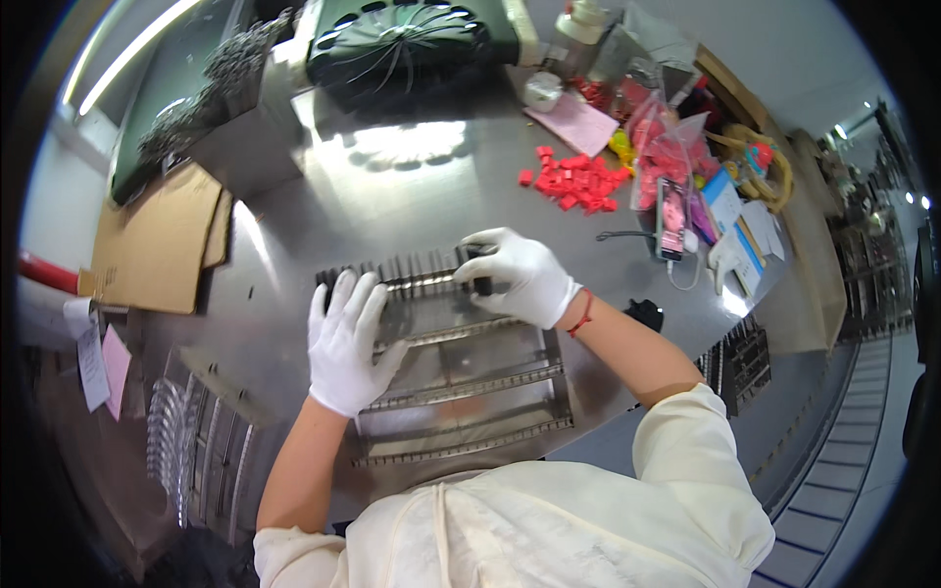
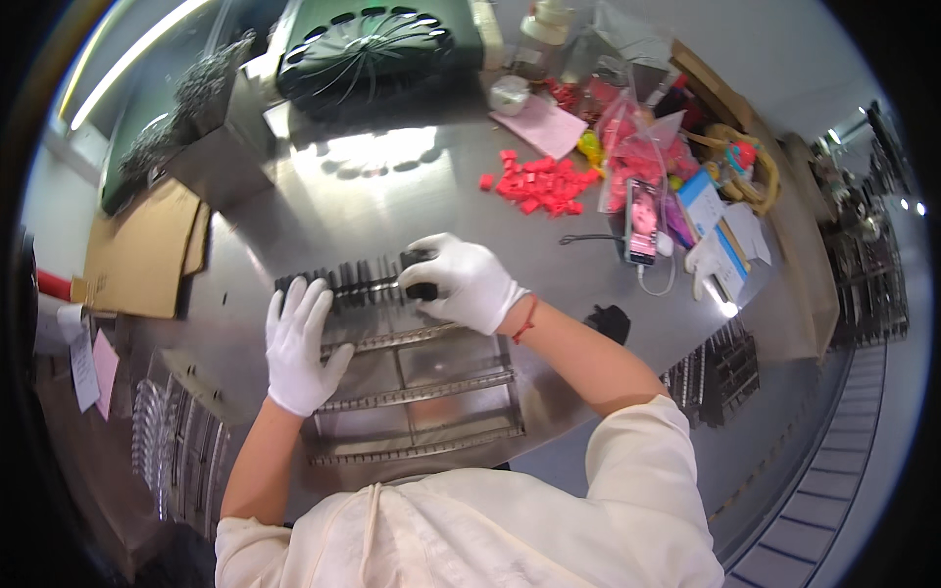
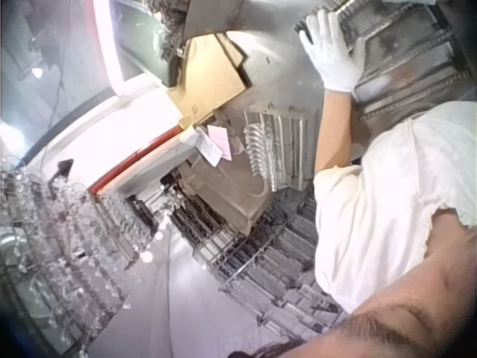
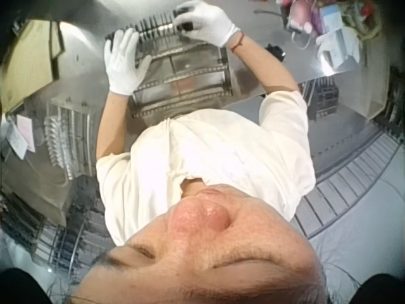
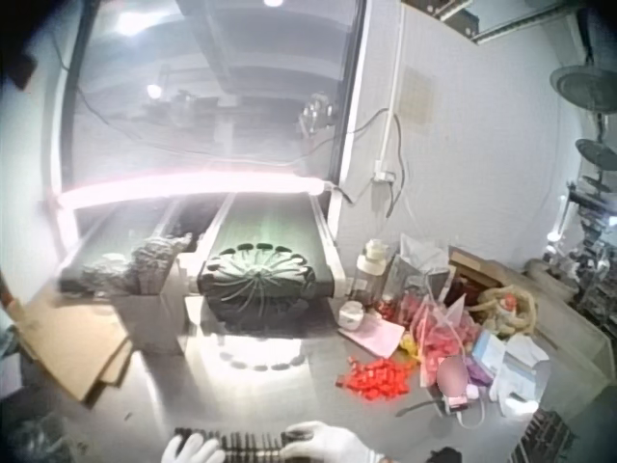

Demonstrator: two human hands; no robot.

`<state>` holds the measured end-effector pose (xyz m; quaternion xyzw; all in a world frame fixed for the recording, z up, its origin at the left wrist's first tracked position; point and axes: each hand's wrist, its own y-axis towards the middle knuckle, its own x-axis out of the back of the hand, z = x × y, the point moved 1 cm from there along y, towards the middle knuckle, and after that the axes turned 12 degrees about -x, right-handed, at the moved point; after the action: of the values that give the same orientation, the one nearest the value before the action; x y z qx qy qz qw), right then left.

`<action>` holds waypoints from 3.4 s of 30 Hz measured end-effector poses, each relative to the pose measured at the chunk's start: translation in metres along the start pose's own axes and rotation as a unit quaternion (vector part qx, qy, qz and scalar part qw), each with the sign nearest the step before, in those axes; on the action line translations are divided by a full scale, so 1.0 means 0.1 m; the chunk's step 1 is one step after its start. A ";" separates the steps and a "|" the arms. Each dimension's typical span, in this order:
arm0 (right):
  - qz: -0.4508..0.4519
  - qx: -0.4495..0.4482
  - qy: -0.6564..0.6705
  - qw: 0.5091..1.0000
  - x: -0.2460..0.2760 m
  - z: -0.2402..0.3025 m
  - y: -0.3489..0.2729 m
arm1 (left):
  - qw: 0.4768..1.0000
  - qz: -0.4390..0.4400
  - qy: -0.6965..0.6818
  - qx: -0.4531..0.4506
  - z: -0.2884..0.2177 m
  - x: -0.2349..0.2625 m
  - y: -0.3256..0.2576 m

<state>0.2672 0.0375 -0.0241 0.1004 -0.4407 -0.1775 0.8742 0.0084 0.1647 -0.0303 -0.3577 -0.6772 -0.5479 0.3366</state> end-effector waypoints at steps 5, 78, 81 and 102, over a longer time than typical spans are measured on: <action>0.020 0.021 0.016 0.999 0.07 -0.10 -0.02 | 1.000 0.000 -0.012 -0.020 0.01 -0.01 0.01; 0.026 -0.022 -0.019 0.999 0.30 -0.21 -0.22 | 0.999 0.012 0.006 -0.030 0.03 -0.04 -0.06; 0.025 -0.040 -0.038 0.998 0.34 -0.26 -0.27 | 0.999 0.010 0.003 -0.031 0.03 -0.04 -0.06; 0.089 -0.274 0.276 0.917 0.50 -0.65 -0.50 | 0.965 0.190 -0.061 -0.173 -0.46 -0.57 1.07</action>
<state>0.3358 -0.0269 -0.0428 -0.1378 -0.1232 -0.1777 0.9666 0.1324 0.1281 -0.0169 -0.5650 -0.5112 -0.5597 0.3259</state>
